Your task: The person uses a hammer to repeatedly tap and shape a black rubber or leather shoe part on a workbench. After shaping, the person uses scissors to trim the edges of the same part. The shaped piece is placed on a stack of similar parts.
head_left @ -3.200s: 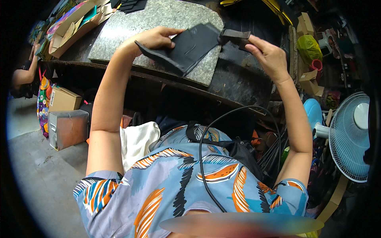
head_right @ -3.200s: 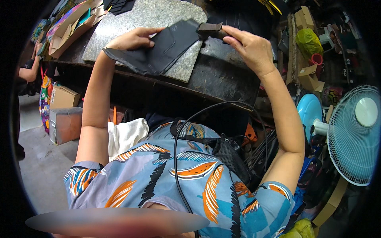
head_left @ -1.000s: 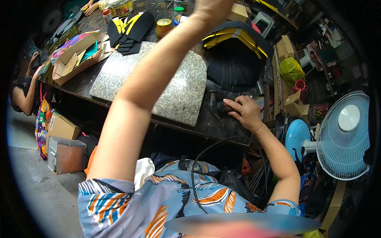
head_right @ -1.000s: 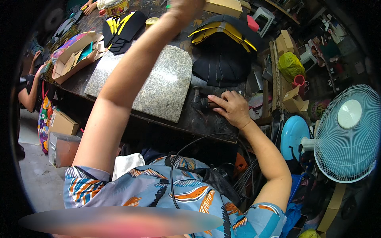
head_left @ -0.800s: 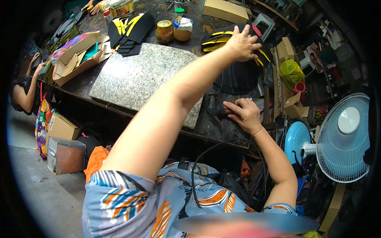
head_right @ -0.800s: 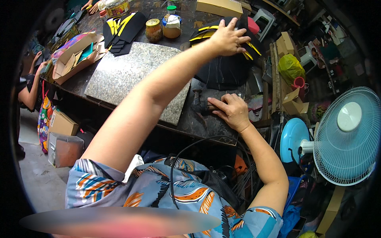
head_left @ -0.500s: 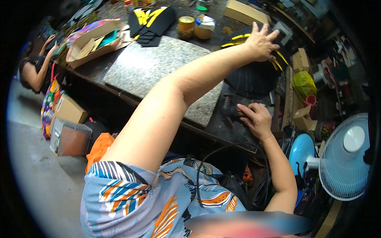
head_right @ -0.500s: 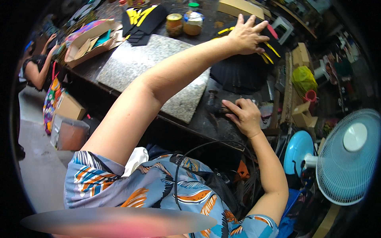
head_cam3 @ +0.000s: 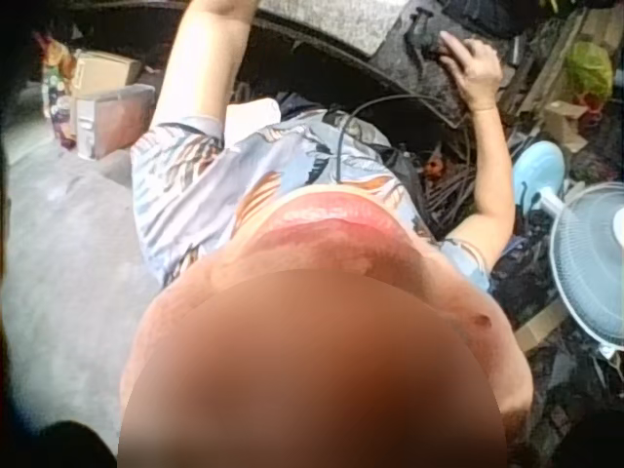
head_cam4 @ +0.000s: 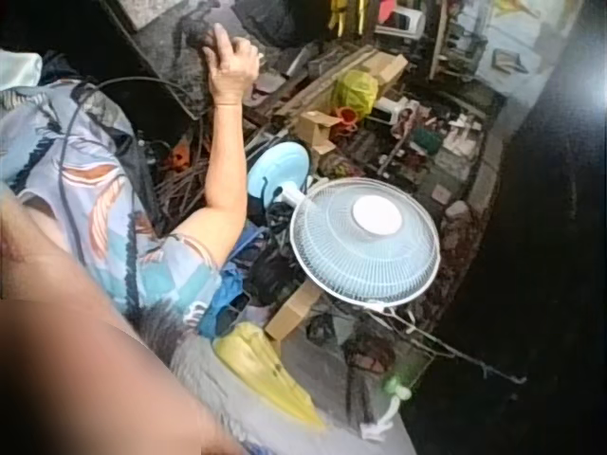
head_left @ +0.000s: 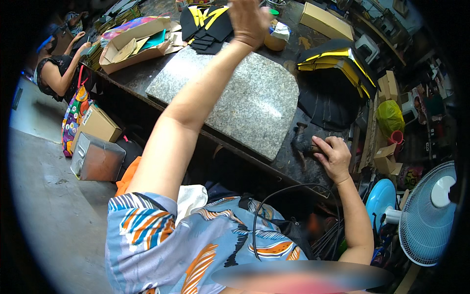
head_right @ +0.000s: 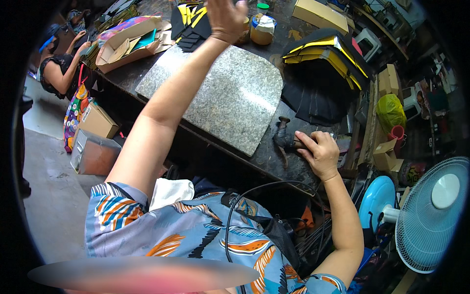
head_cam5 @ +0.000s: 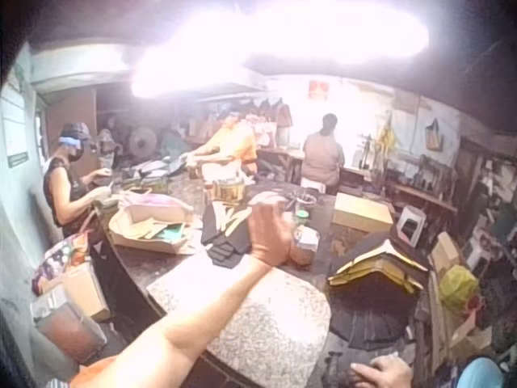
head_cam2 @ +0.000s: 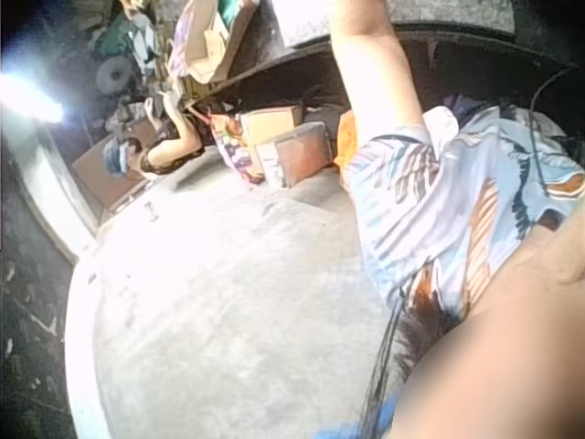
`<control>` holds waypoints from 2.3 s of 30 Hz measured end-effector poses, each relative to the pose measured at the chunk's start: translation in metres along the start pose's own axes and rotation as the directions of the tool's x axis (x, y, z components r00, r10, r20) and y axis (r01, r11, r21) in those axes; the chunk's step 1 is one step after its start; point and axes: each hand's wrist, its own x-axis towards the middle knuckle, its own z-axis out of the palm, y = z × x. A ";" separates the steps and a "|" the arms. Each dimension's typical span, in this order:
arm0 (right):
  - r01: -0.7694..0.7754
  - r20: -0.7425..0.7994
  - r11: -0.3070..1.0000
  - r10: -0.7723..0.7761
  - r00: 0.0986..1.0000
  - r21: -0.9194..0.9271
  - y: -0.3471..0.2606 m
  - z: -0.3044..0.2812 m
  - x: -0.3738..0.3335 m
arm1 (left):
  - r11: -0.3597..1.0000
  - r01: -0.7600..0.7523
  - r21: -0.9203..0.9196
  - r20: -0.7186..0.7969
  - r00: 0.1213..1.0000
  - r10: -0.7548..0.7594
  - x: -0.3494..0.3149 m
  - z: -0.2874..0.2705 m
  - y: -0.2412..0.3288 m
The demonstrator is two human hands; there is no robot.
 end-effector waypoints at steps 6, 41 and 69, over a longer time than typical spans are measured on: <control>0.012 0.003 1.000 -0.012 1.000 0.011 0.001 0.000 0.001 | 0.816 -0.156 0.557 0.606 0.747 -0.271 -0.045 -0.009 -0.126; -0.013 0.021 1.000 0.013 1.000 -0.018 0.004 0.006 -0.004 | 0.793 -0.562 -0.237 0.391 0.692 0.607 0.092 -0.123 0.091; -0.108 -0.004 0.991 0.109 0.994 0.083 0.006 0.010 0.008 | 0.972 0.226 -0.061 0.893 0.447 -0.048 -0.105 -0.162 0.136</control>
